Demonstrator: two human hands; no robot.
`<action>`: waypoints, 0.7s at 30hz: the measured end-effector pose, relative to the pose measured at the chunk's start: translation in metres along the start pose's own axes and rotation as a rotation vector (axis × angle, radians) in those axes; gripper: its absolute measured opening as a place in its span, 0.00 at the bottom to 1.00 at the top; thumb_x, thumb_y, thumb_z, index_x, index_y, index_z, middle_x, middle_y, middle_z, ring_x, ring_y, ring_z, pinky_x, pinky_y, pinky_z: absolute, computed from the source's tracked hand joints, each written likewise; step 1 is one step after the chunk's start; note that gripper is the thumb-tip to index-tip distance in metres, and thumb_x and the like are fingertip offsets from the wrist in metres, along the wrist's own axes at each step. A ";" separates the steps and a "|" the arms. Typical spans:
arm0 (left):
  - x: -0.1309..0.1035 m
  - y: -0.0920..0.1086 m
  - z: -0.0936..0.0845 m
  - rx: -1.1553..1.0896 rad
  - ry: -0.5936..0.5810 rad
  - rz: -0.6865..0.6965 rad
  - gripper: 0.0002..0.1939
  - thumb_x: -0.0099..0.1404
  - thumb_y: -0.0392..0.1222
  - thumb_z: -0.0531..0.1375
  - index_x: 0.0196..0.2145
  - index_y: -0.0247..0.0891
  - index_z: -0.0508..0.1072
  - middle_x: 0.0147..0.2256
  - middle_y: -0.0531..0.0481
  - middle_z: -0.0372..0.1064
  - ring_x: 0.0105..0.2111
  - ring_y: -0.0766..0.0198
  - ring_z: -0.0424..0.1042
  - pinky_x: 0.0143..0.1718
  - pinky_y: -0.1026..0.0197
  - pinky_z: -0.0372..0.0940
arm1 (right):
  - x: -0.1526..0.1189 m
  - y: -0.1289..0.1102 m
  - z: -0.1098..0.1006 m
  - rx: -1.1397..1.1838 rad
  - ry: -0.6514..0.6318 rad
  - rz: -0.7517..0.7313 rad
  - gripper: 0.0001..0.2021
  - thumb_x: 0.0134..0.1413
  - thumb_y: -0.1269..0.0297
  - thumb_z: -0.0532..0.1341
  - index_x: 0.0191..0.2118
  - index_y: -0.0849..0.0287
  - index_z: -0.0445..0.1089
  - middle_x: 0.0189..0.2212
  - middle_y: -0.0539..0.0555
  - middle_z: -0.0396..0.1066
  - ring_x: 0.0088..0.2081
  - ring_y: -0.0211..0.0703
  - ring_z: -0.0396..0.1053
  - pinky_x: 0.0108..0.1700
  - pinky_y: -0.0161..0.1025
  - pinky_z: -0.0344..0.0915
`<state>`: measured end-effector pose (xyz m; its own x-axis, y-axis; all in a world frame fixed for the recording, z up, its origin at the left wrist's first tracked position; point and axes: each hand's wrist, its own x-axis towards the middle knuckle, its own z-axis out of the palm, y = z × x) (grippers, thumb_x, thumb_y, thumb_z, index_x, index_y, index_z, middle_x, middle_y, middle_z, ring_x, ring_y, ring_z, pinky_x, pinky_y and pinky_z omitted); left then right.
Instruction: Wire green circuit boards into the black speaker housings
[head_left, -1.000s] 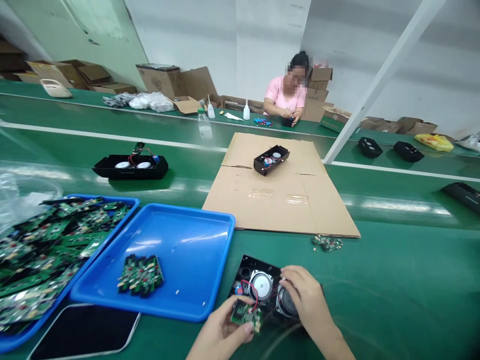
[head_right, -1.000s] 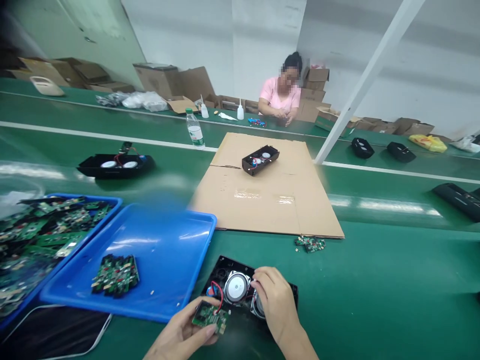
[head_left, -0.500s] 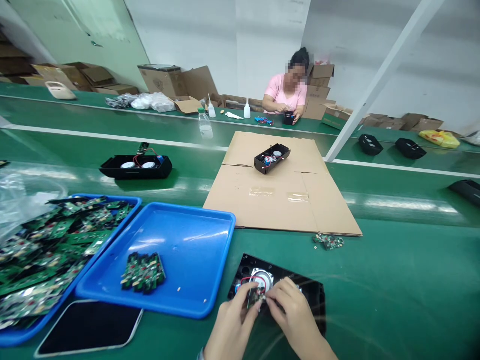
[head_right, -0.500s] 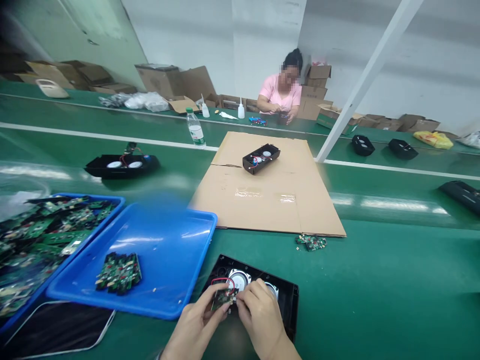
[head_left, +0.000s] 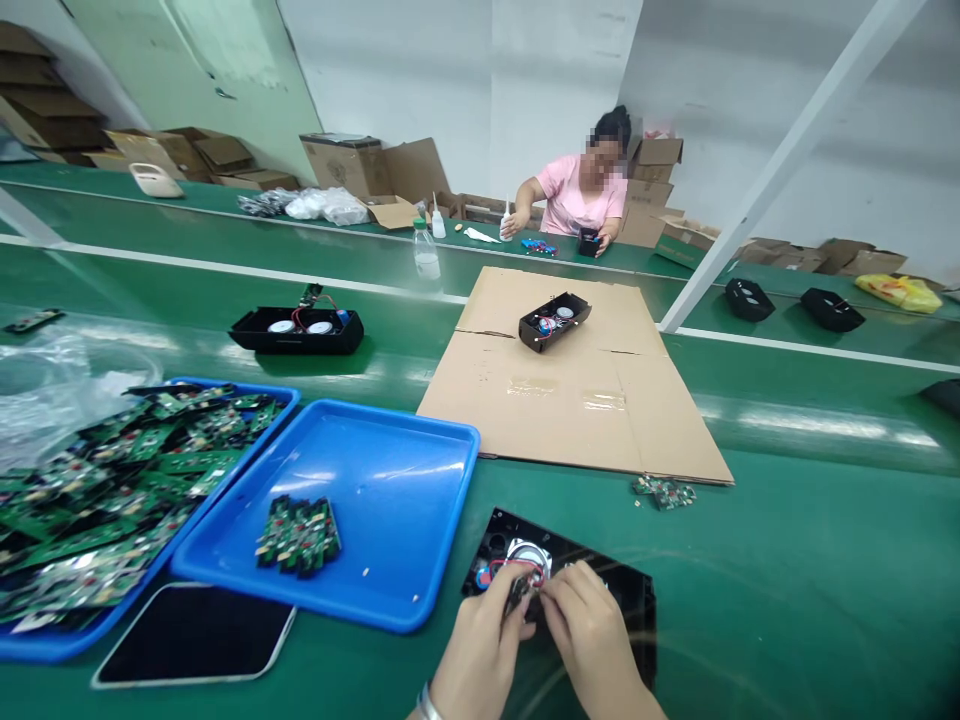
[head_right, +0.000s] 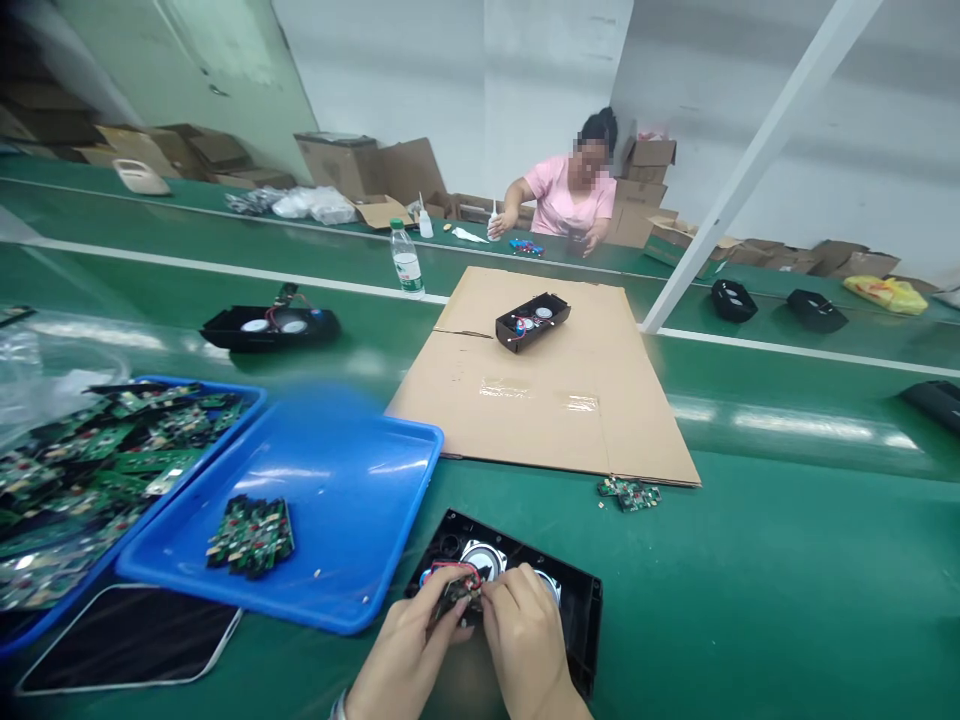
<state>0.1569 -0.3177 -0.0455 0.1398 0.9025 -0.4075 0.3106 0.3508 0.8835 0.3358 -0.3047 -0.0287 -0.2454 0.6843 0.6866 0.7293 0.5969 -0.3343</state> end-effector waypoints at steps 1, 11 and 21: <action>0.001 0.001 -0.001 -0.021 -0.054 0.007 0.26 0.78 0.57 0.54 0.59 0.41 0.82 0.51 0.40 0.78 0.48 0.55 0.76 0.55 0.58 0.83 | 0.002 0.001 -0.002 0.018 -0.008 -0.015 0.09 0.75 0.80 0.60 0.43 0.58 0.71 0.29 0.52 0.72 0.27 0.36 0.73 0.26 0.34 0.70; 0.010 0.035 -0.015 0.001 -0.325 0.032 0.25 0.75 0.54 0.50 0.53 0.34 0.77 0.50 0.35 0.74 0.47 0.54 0.78 0.49 0.60 0.83 | 0.005 0.017 -0.011 0.074 -0.106 -0.039 0.09 0.79 0.73 0.58 0.57 0.60 0.72 0.31 0.53 0.75 0.29 0.34 0.75 0.29 0.30 0.73; 0.009 0.047 -0.014 0.078 -0.314 0.047 0.30 0.73 0.58 0.48 0.54 0.35 0.77 0.50 0.31 0.78 0.46 0.52 0.80 0.47 0.59 0.83 | 0.004 0.011 -0.005 0.023 -0.094 -0.029 0.04 0.78 0.73 0.60 0.50 0.58 0.70 0.33 0.54 0.75 0.30 0.36 0.76 0.29 0.32 0.75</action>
<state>0.1597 -0.2893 -0.0049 0.4351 0.7915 -0.4292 0.3662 0.2799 0.8874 0.3459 -0.2970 -0.0267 -0.3261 0.7022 0.6329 0.7065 0.6258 -0.3304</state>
